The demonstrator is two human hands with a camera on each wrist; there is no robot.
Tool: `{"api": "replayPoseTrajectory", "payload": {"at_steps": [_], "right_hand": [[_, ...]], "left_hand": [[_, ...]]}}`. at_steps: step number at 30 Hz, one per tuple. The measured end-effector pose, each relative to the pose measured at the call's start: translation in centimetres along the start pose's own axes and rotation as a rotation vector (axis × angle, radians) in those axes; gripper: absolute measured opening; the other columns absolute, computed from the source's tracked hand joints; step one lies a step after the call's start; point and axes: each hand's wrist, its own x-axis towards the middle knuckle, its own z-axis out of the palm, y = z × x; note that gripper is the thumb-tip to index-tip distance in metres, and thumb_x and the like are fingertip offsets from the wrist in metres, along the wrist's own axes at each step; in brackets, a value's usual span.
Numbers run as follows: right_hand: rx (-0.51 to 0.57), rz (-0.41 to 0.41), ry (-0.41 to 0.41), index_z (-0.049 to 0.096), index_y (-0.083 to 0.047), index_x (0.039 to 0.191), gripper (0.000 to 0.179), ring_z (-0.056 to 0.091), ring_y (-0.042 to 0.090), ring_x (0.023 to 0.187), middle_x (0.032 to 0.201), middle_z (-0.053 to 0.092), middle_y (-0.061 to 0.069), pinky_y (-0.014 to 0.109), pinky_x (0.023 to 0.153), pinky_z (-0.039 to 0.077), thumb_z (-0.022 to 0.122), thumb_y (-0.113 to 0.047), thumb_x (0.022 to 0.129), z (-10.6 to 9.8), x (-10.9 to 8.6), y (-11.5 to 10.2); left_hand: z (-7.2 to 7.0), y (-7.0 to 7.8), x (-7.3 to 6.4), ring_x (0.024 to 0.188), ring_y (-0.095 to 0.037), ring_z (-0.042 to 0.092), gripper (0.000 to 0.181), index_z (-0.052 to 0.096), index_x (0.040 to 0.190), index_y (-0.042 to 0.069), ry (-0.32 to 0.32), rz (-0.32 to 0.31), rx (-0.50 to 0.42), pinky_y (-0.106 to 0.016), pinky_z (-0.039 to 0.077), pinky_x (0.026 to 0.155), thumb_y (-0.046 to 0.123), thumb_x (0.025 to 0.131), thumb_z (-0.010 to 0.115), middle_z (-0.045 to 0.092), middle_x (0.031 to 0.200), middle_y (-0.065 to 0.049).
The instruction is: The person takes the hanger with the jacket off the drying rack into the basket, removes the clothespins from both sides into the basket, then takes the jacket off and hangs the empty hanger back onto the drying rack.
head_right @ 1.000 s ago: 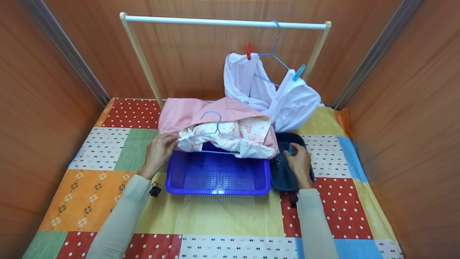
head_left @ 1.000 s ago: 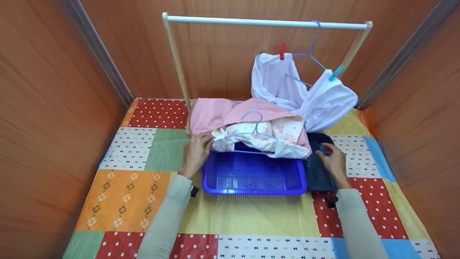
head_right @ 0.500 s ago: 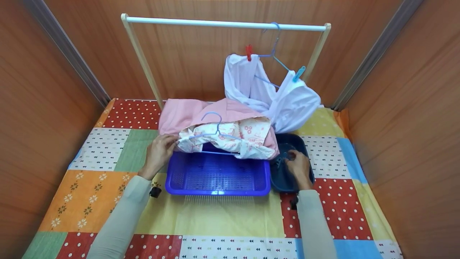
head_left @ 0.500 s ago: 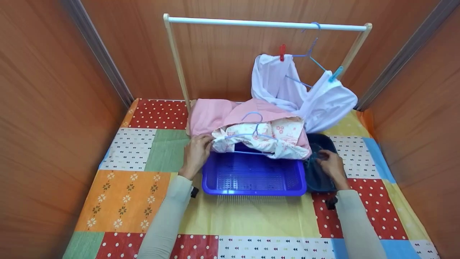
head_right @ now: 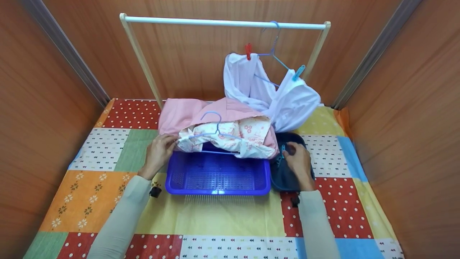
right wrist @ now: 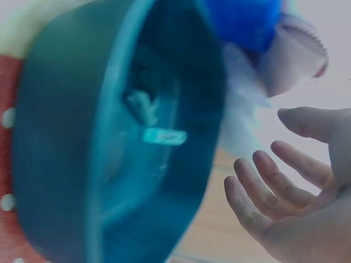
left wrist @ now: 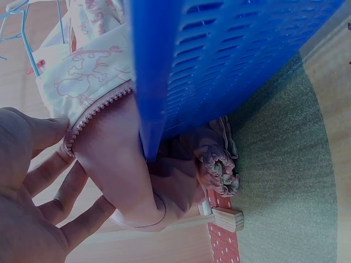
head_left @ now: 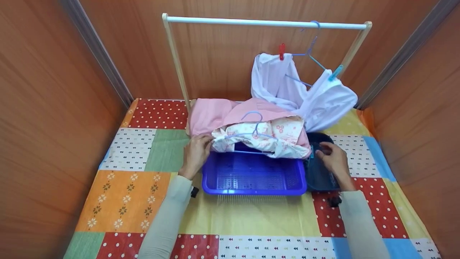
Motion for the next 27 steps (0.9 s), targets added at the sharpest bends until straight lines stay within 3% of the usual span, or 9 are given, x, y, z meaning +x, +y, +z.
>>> {"api": "replayPoseTrajectory", "payload": {"at_steps": [12,16,20,27], "right_hand": [[0.105,-0.185,0.1,0.065,0.001,0.123,0.037,0.065,0.035,0.111,0.12,0.067,0.023,0.046,0.091,0.053,0.071,-0.012,0.088,-1.3,-1.5,-4.7],[0.119,-0.218,0.113,0.066,0.0,0.122,0.036,0.066,0.034,0.109,0.12,0.068,0.021,0.038,0.089,0.055,0.072,-0.011,0.088,-1.5,-2.0,-6.1],[0.136,-0.264,0.131,0.067,0.0,0.119,0.035,0.067,0.032,0.106,0.118,0.068,0.019,0.029,0.086,0.055,0.073,-0.008,0.086,-1.5,-2.4,-7.3],[0.144,-0.37,0.129,0.07,0.001,0.114,0.033,0.067,0.03,0.1,0.109,0.07,0.017,0.027,0.084,0.053,0.075,-0.003,0.082,-0.3,-2.4,-8.6]], "left_hand": [[0.0,0.0,0.0,0.1,-0.028,0.068,0.013,0.077,0.1,0.015,0.001,0.004,-0.003,-0.05,0.054,0.079,0.017,0.091,0.068,0.074,0.105,-0.004],[0.0,-0.1,0.0,0.1,-0.028,0.068,0.013,0.077,0.1,0.016,-0.006,-0.008,0.004,-0.05,0.054,0.079,0.017,0.091,0.068,0.074,0.106,-0.003],[0.0,-0.1,0.0,0.1,-0.028,0.068,0.013,0.077,0.1,0.015,-0.006,-0.01,0.005,-0.051,0.054,0.078,0.018,0.091,0.068,0.074,0.105,-0.003],[0.1,0.0,-0.1,0.099,-0.027,0.068,0.013,0.077,0.1,0.016,0.002,-0.004,0.008,-0.051,0.054,0.078,0.019,0.091,0.069,0.074,0.104,-0.002]]}}
